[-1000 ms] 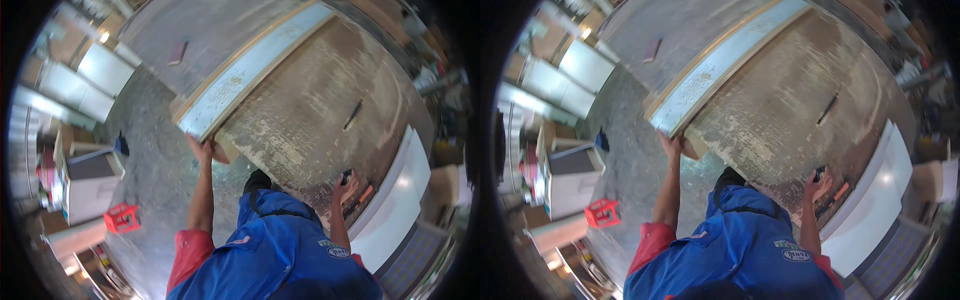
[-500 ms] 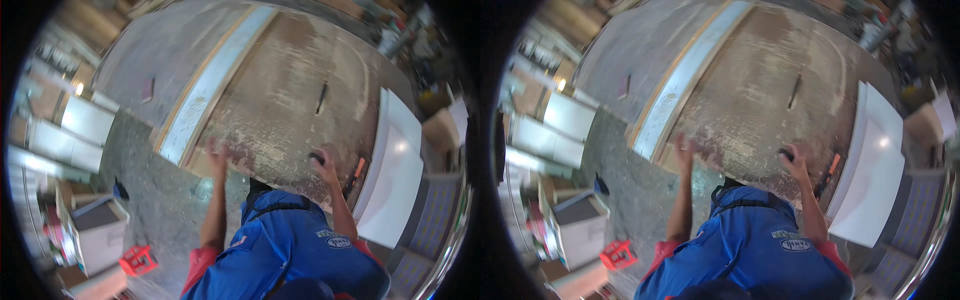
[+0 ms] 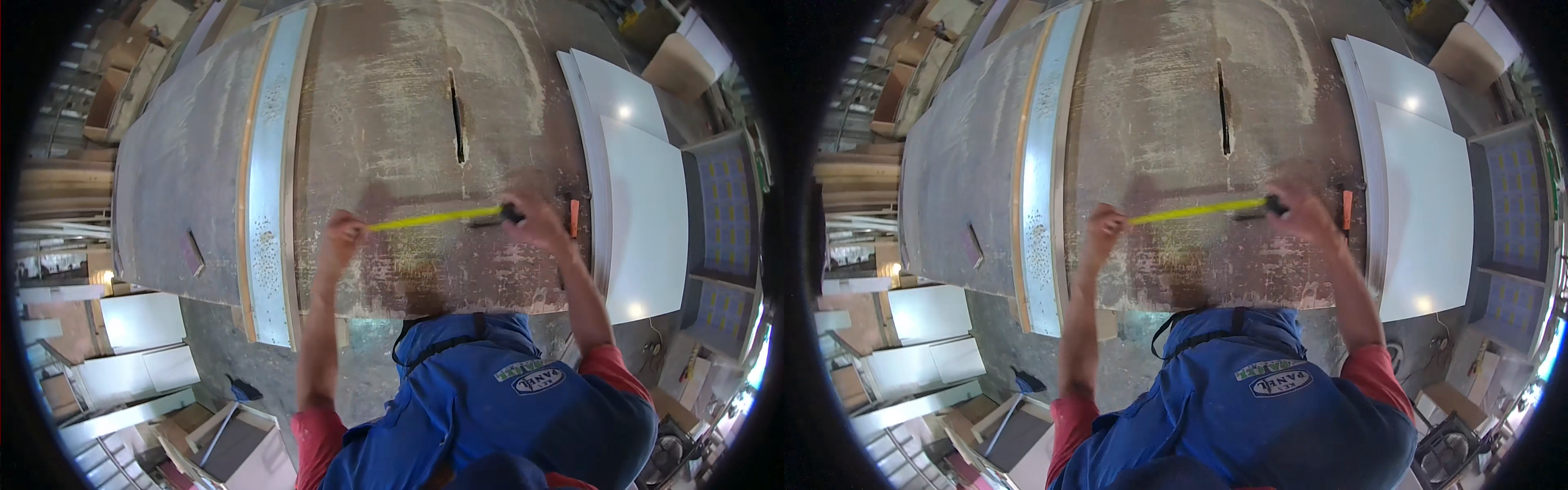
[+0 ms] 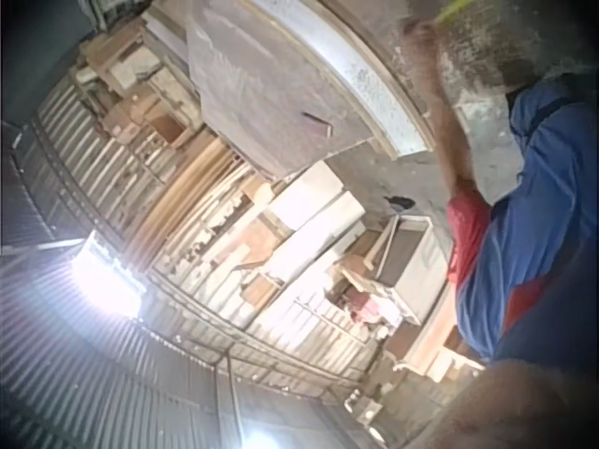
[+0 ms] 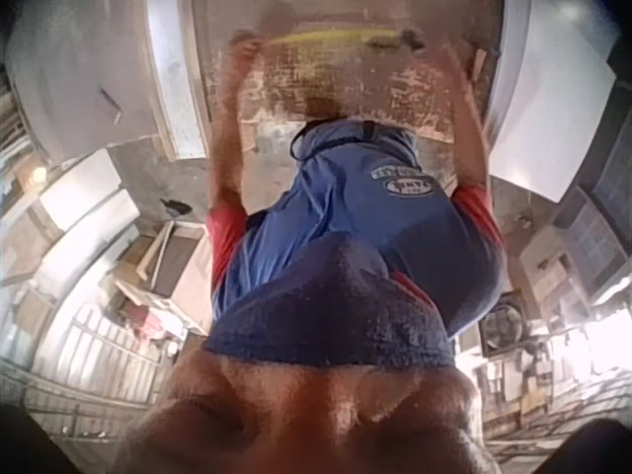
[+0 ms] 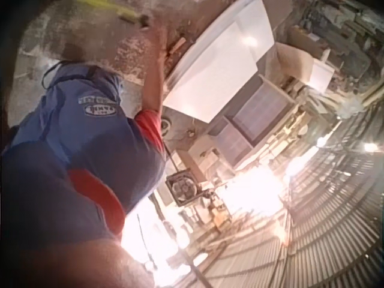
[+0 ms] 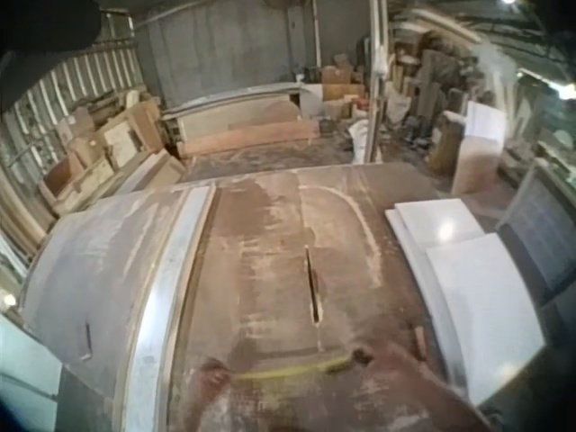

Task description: The person measures white boards and a wooden workbench surface using a tape measure and a pen, then hammers wooden components onto the workbench.

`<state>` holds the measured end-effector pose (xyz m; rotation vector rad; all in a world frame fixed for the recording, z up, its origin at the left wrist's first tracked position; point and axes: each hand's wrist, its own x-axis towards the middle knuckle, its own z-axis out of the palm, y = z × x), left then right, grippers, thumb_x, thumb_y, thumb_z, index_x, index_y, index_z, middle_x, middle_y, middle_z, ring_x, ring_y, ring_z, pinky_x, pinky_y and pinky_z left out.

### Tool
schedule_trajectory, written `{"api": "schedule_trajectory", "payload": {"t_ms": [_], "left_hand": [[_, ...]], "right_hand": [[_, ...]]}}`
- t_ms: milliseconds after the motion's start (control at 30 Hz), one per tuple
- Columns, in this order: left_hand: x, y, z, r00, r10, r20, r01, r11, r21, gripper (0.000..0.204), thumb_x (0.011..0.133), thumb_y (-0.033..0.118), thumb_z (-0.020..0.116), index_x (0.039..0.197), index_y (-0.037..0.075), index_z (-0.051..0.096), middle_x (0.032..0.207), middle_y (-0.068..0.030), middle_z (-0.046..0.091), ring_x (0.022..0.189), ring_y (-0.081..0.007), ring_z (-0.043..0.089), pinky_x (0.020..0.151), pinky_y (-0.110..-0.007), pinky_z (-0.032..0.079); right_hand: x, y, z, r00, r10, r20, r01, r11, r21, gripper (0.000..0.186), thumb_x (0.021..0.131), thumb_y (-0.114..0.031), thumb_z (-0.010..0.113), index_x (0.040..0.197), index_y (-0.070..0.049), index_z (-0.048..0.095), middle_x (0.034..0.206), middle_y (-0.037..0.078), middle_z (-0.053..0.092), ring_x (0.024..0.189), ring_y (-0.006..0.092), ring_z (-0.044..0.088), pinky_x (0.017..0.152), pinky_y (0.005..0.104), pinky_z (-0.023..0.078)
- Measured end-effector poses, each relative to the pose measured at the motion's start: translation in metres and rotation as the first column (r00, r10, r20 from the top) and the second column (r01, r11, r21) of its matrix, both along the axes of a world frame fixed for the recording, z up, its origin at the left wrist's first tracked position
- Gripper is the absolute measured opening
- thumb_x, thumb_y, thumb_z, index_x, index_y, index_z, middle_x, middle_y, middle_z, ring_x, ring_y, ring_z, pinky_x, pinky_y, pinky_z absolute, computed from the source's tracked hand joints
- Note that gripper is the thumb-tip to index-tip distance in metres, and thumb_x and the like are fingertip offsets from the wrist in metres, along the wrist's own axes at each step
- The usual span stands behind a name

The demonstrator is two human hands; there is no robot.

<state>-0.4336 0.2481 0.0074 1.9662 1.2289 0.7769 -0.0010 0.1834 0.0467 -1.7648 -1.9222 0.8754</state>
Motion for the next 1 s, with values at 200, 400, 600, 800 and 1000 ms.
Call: {"api": "schedule_trajectory", "payload": {"t_ms": [200, 400, 600, 800, 1000], "left_hand": [[-0.100, 0.125, -0.025, 0.864, 0.360, -0.351, -0.225, 0.901, 0.371, 0.015, 0.070, 0.013, 0.080, 0.085, 0.011, 0.076, 0.138, -0.0189, 0.050, 0.127, -0.0387, 0.045, 0.105, -0.045, 0.041], [-0.090, 0.191, -0.047, 0.711, 0.442, -0.548, -0.286, 0.892, 0.349, 0.020, 0.077, 0.015, 0.074, 0.096, 0.013, 0.076, 0.146, -0.0139, 0.041, 0.138, -0.0372, 0.034, 0.113, -0.049, 0.028], [-0.076, 0.196, -0.043, 0.743, 0.537, -0.398, -0.383, 0.830, 0.404, 0.036, 0.079, 0.006, 0.067, 0.115, 0.009, 0.067, 0.146, -0.0265, 0.036, 0.135, -0.0406, 0.037, 0.111, -0.046, 0.033], [-0.074, 0.093, -0.021, 0.755, 0.635, -0.166, -0.588, 0.767, 0.256, 0.039, 0.084, 0.004, 0.063, 0.122, 0.008, 0.062, 0.147, -0.0251, 0.035, 0.134, -0.0407, 0.038, 0.106, -0.047, 0.038], [-0.146, -0.085, -0.039, 0.347, 0.920, -0.185, -0.843, 0.392, 0.368, 0.040, 0.085, 0.006, 0.059, 0.124, 0.008, 0.061, 0.144, -0.0206, 0.042, 0.133, -0.0401, 0.040, 0.106, -0.050, 0.037]], "right_hand": [[0.120, 0.051, -0.039, 0.947, -0.210, 0.243, 0.153, 0.960, 0.236, 0.041, 0.074, -0.002, 0.065, 0.114, -0.008, 0.065, 0.109, 0.013, 0.060, 0.103, 0.0321, 0.060, 0.089, 0.0373, 0.049], [0.118, 0.094, -0.052, 0.914, -0.284, 0.289, 0.228, 0.951, 0.210, 0.039, 0.076, -0.011, 0.067, 0.114, -0.016, 0.066, 0.115, 0.010, 0.060, 0.108, 0.0323, 0.058, 0.093, 0.0409, 0.049], [0.100, 0.109, -0.056, 0.896, -0.309, 0.319, 0.248, 0.944, 0.219, 0.039, 0.075, -0.012, 0.069, 0.113, -0.017, 0.066, 0.115, 0.008, 0.060, 0.110, 0.0309, 0.057, 0.093, 0.0411, 0.049], [0.089, 0.112, -0.067, 0.886, -0.344, 0.310, 0.255, 0.921, 0.295, 0.039, 0.074, -0.012, 0.069, 0.113, -0.018, 0.067, 0.117, 0.006, 0.060, 0.110, 0.0305, 0.057, 0.093, 0.0422, 0.049], [0.065, 0.116, -0.072, 0.902, -0.330, 0.277, 0.225, 0.910, 0.349, 0.038, 0.074, -0.012, 0.070, 0.112, -0.017, 0.067, 0.118, 0.005, 0.058, 0.109, 0.0326, 0.056, 0.094, 0.0435, 0.048]]}}
